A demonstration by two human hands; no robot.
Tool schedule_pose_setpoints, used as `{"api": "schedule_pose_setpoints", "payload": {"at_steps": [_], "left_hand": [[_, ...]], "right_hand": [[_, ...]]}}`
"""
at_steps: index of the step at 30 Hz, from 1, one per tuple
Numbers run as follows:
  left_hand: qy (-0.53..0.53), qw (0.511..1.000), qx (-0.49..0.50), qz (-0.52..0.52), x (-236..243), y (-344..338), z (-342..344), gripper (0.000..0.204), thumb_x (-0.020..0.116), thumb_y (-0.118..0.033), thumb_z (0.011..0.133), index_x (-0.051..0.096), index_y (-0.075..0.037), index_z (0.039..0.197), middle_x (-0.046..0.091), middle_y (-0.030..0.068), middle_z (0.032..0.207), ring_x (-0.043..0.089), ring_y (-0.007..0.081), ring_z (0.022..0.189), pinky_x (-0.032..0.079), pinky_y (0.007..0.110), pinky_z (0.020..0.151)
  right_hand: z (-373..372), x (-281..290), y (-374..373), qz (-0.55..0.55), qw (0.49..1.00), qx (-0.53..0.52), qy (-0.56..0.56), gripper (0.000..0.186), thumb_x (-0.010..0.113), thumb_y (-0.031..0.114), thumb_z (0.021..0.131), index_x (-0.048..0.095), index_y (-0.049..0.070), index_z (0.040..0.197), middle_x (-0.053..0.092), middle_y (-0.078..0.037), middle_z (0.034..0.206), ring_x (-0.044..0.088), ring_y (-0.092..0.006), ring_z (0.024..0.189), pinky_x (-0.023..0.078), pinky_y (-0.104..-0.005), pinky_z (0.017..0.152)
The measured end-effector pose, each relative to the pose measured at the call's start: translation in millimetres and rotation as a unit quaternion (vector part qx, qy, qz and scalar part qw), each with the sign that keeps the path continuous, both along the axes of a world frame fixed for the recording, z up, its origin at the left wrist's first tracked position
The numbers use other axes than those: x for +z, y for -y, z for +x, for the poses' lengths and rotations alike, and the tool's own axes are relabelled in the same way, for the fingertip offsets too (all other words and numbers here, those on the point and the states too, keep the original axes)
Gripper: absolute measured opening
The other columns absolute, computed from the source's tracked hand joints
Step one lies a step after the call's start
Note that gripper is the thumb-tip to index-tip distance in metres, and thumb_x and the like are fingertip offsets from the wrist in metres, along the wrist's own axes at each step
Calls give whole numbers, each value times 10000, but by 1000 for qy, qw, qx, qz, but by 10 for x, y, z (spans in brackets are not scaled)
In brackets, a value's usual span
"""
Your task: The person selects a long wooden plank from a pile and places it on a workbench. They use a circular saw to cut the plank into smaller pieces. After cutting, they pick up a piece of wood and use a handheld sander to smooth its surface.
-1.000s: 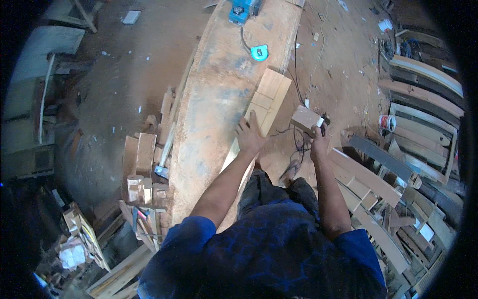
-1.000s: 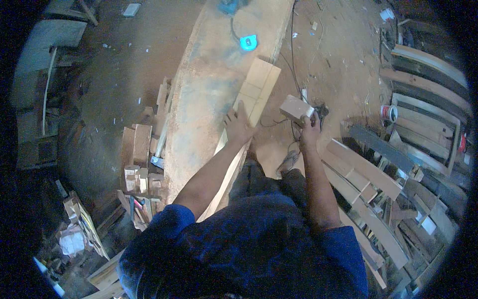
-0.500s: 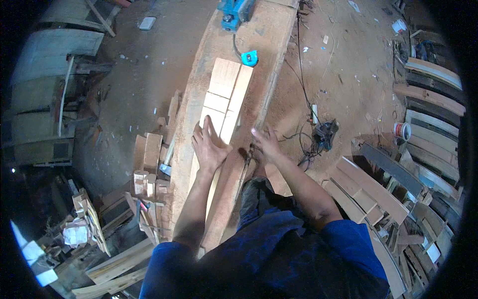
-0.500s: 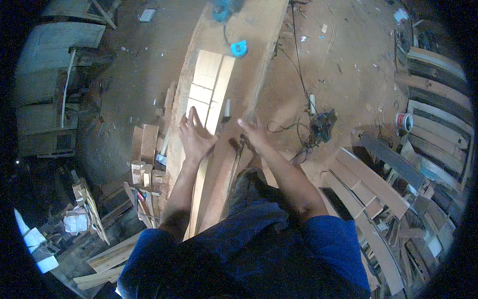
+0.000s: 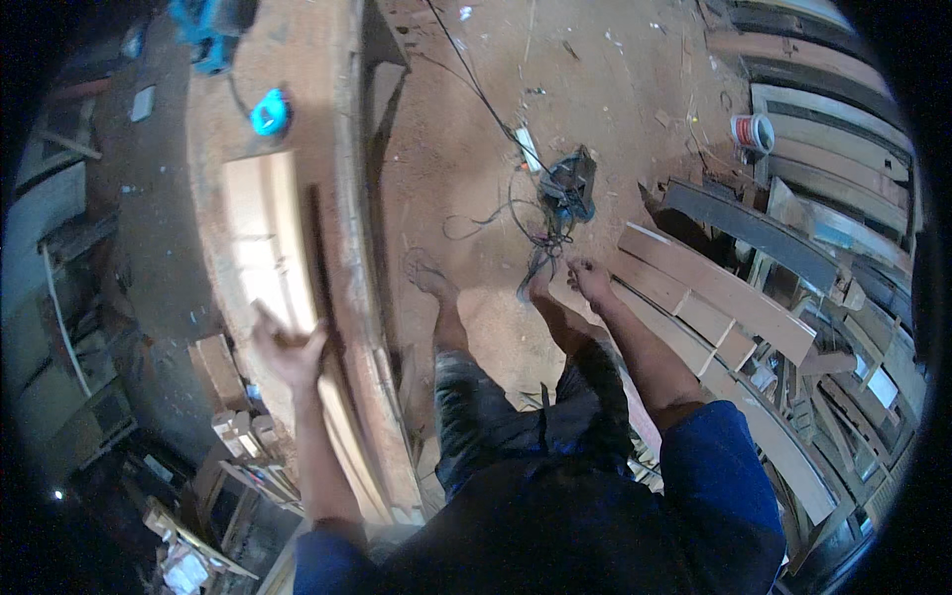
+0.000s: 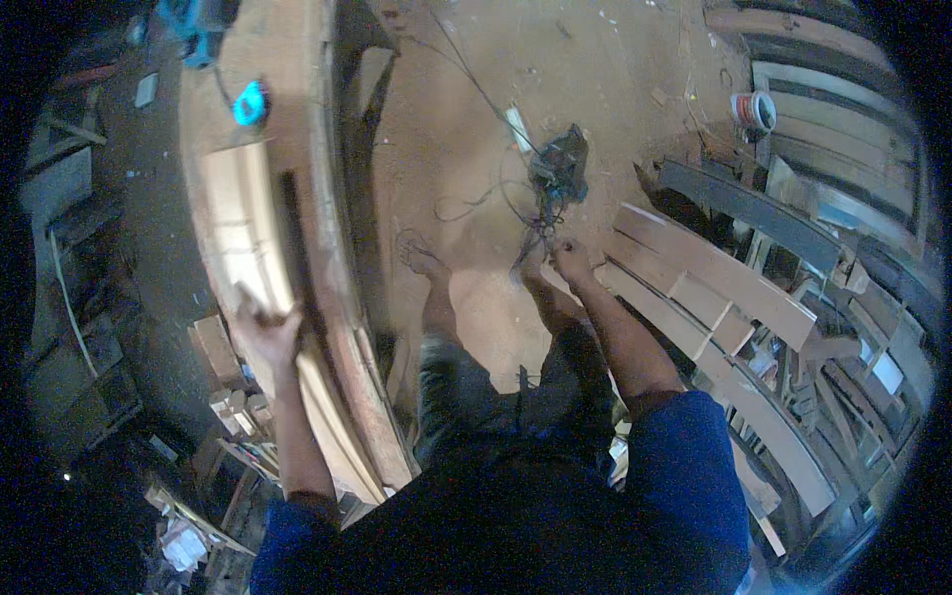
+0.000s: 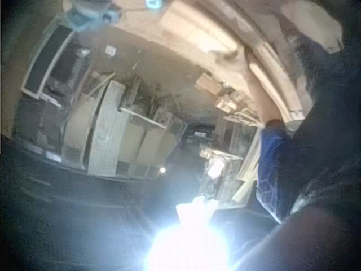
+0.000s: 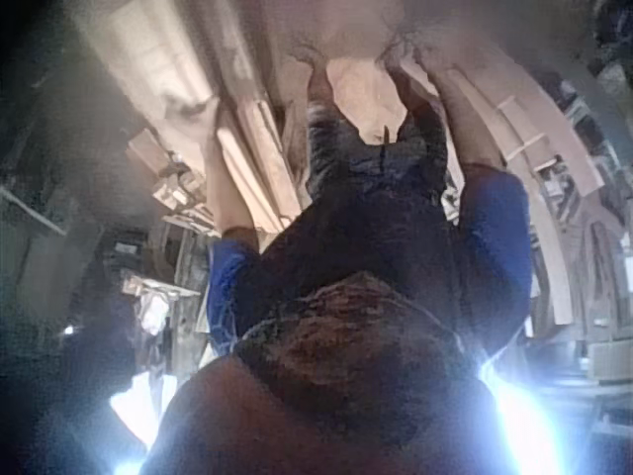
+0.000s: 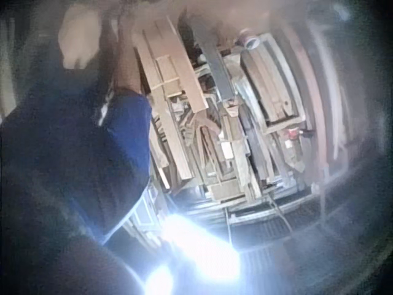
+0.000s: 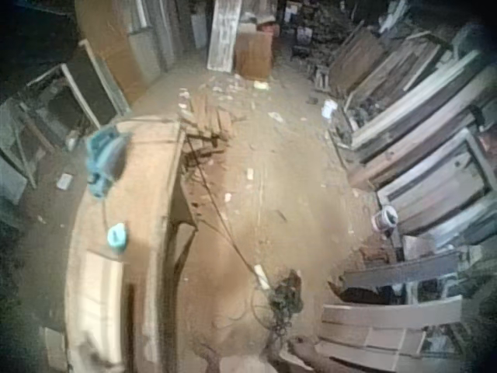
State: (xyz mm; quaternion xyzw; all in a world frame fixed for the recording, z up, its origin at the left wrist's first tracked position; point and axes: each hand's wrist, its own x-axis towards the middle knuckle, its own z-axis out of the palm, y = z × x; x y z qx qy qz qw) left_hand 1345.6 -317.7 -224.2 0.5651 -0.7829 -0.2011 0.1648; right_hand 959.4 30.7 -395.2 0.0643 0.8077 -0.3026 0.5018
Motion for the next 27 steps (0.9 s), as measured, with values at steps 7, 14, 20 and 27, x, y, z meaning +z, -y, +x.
{"api": "schedule_pose_setpoints", "payload": {"at_steps": [7,14,20,27], "left_hand": [[99,993,-23,-65,-186,432,421,1090,658,-684,699,216,-60,1475,233,229,1496,201,369,1396,158,488,1146],[51,999,-3,-8,-222,372,399,1013,603,-607,792,128,-44,1489,116,182,1544,141,335,1413,156,492,1142],[62,998,9,-12,-231,381,363,956,573,-558,825,130,-24,1483,139,195,1534,176,344,1403,166,490,1137],[84,996,-3,-28,-198,364,413,955,575,-542,823,134,-5,1477,145,219,1524,196,360,1395,176,496,1133]], "right_hand": [[-265,-1261,590,-70,963,220,-136,322,577,272,879,613,-28,991,638,-206,828,614,-361,810,469,-444,788],[-863,-2673,727,32,802,379,-461,416,585,171,830,527,-52,1176,592,-255,993,525,-434,1037,420,-473,907],[-1142,-2589,682,37,862,354,-361,322,513,196,872,577,-27,1096,628,-245,937,611,-411,874,477,-482,789],[126,-1603,452,71,922,-30,-379,275,505,216,890,607,0,1027,648,-199,963,615,-382,867,471,-460,807]]}}
